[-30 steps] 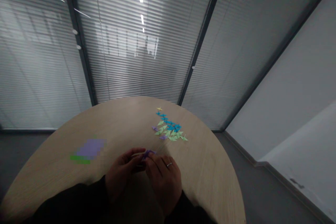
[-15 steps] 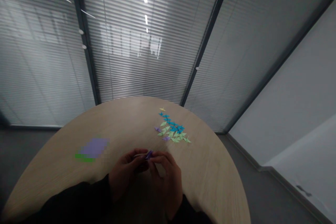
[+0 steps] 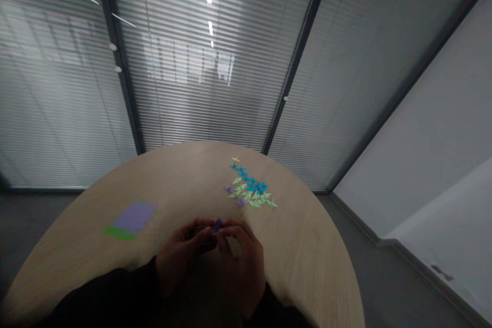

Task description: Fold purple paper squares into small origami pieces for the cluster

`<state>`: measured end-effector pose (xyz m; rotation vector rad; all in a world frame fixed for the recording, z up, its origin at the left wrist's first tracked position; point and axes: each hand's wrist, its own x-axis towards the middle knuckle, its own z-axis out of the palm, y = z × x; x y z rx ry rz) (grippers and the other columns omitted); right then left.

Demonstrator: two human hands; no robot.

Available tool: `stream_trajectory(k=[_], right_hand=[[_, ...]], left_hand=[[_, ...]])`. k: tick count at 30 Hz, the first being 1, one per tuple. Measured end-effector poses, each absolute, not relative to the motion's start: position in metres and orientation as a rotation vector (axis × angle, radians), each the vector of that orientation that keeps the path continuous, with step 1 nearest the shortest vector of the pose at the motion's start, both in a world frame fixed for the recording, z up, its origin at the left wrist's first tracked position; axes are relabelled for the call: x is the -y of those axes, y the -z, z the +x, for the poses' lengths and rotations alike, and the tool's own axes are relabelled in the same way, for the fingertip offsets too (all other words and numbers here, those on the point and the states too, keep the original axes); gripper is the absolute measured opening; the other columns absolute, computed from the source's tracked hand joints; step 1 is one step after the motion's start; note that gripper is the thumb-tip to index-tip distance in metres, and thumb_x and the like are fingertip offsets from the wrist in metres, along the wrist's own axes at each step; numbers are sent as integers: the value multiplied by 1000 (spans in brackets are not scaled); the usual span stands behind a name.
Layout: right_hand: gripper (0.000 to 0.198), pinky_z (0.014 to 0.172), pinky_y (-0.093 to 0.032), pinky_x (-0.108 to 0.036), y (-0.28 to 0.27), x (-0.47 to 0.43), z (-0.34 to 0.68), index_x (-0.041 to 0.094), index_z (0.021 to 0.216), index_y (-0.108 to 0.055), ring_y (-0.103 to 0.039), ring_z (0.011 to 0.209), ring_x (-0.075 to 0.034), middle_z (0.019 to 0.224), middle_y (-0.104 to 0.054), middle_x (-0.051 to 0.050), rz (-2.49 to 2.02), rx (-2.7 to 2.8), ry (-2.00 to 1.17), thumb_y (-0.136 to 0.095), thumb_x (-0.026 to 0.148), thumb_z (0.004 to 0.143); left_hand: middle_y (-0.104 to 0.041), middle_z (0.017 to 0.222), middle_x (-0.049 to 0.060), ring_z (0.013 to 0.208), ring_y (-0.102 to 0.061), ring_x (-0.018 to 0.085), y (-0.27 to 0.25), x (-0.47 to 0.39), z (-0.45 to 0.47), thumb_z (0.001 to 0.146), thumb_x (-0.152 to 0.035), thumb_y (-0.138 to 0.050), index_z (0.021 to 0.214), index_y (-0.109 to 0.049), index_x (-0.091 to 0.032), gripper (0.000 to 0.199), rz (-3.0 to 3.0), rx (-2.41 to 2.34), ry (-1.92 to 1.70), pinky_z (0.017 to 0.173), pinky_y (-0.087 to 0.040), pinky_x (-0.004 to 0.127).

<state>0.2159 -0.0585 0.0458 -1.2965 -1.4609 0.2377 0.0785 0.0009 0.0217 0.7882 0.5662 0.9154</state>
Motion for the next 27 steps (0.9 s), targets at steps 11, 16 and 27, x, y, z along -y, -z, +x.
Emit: stream_trajectory(k=[11,16,27], right_hand=[[9,79,-55,-34,-44,58,216,22,81,-70,-68,90,-21,99,-70,-7,-1303,1438,-266,-63,24,86],[5,75,-57,-33,-46,57,215,22,84,-70,-68,86,-22,95,-70,-6,-1294,1439,-231,-65,24,82],[9,78,-59,-36,-40,58,218,23,86,-74,-70,88,-22,97,-72,-6,-1332,1503,-100,-65,24,84]], left_hand=[[-76,89,7,81,-69,17,-22,0,79,66,-37,-87,93,-71,-15,38,777,-558,-911,82,-51,31],[-76,91,8,83,-70,19,-21,0,80,68,-35,-86,93,-72,-15,34,787,-542,-913,81,-52,31],[-75,92,7,84,-69,18,-18,-1,79,70,-35,-84,92,-73,-15,32,866,-537,-917,82,-52,31]])
